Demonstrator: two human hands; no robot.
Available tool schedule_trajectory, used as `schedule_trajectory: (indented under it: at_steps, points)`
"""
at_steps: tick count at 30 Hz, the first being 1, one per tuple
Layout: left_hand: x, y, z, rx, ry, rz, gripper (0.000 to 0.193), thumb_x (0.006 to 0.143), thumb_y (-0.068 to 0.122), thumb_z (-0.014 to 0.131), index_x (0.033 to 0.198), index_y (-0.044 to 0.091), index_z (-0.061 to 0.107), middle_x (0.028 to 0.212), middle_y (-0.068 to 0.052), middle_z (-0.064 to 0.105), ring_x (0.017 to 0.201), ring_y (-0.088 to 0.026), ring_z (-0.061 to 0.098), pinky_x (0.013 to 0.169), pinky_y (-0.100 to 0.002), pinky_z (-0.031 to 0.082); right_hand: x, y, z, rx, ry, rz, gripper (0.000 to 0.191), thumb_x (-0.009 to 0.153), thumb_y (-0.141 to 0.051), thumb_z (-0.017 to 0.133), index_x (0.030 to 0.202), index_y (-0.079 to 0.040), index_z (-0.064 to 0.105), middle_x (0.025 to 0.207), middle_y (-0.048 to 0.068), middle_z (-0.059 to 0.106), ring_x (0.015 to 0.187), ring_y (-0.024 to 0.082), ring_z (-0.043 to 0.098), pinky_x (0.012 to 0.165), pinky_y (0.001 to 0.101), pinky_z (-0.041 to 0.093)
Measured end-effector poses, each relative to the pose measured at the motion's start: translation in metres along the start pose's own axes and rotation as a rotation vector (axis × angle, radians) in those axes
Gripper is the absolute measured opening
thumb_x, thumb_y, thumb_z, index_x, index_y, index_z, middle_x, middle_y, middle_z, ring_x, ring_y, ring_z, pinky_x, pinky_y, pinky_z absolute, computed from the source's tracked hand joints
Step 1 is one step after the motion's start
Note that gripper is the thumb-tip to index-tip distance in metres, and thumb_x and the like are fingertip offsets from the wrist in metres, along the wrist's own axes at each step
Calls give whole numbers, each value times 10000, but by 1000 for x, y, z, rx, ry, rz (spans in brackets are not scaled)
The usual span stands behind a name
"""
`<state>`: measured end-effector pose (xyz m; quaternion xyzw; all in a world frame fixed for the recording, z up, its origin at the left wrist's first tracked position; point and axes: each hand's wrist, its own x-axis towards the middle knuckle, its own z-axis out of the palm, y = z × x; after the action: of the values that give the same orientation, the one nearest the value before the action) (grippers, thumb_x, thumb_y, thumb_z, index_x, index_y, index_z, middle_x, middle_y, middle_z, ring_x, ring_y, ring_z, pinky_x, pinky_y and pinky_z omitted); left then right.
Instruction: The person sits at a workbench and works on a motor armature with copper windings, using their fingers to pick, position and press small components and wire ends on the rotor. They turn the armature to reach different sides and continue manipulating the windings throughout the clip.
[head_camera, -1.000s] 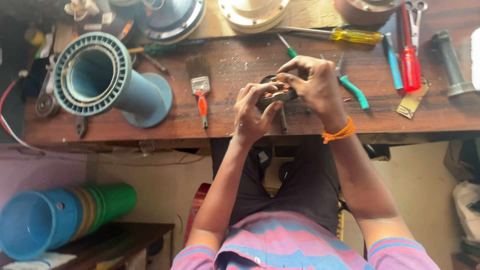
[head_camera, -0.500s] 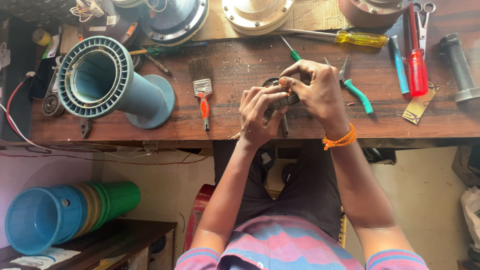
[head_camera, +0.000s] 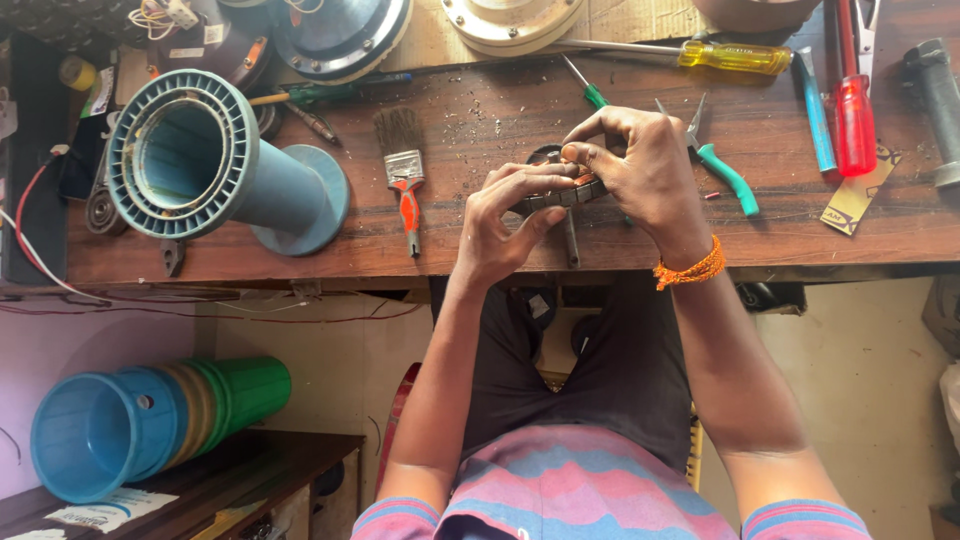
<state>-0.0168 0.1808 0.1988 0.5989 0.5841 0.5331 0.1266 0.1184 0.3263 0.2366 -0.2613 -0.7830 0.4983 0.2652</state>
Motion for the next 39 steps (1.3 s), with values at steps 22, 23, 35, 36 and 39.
schedule_trajectory:
  at_steps: [22,23,35,36,39]
  points:
    - [28,-21,0,-455,-14,-472,789,902,213,814,1544,109,367,1078,-155,805,1055,-166,748,942,-306,568,2,12,2,-129,105,-140,106,951,-69,801,1002,18,768,825,84,761,721,101,724,582,258,549]
    - [33,-23,0,-413,-40,-515,775,890,210,817,1523,118,380,1027,-135,809,1007,-151,747,901,-297,567,2,12,2,-100,111,-130,97,957,-71,794,1004,10,766,831,78,762,722,91,727,581,251,557]
    - [56,-35,-45,-190,-477,1,132,963,63,746,1095,58,738,1001,-40,686,912,-117,669,773,-282,569,-64,-18,14,-251,132,-316,140,959,-91,806,1034,5,738,924,139,745,816,168,716,712,315,528]
    - [59,-35,-48,-195,-502,-11,147,953,72,744,1100,66,743,1000,-37,690,902,-121,682,767,-286,574,-69,-18,22,-245,142,-281,133,959,-90,800,1017,5,727,900,138,736,799,165,709,700,314,521]
    - [67,-32,-52,-148,-560,-24,178,926,95,747,1103,84,764,982,-31,701,870,-139,707,749,-304,575,-81,-15,42,-186,190,-149,116,966,-77,770,993,1,690,765,92,662,676,123,619,620,298,467]
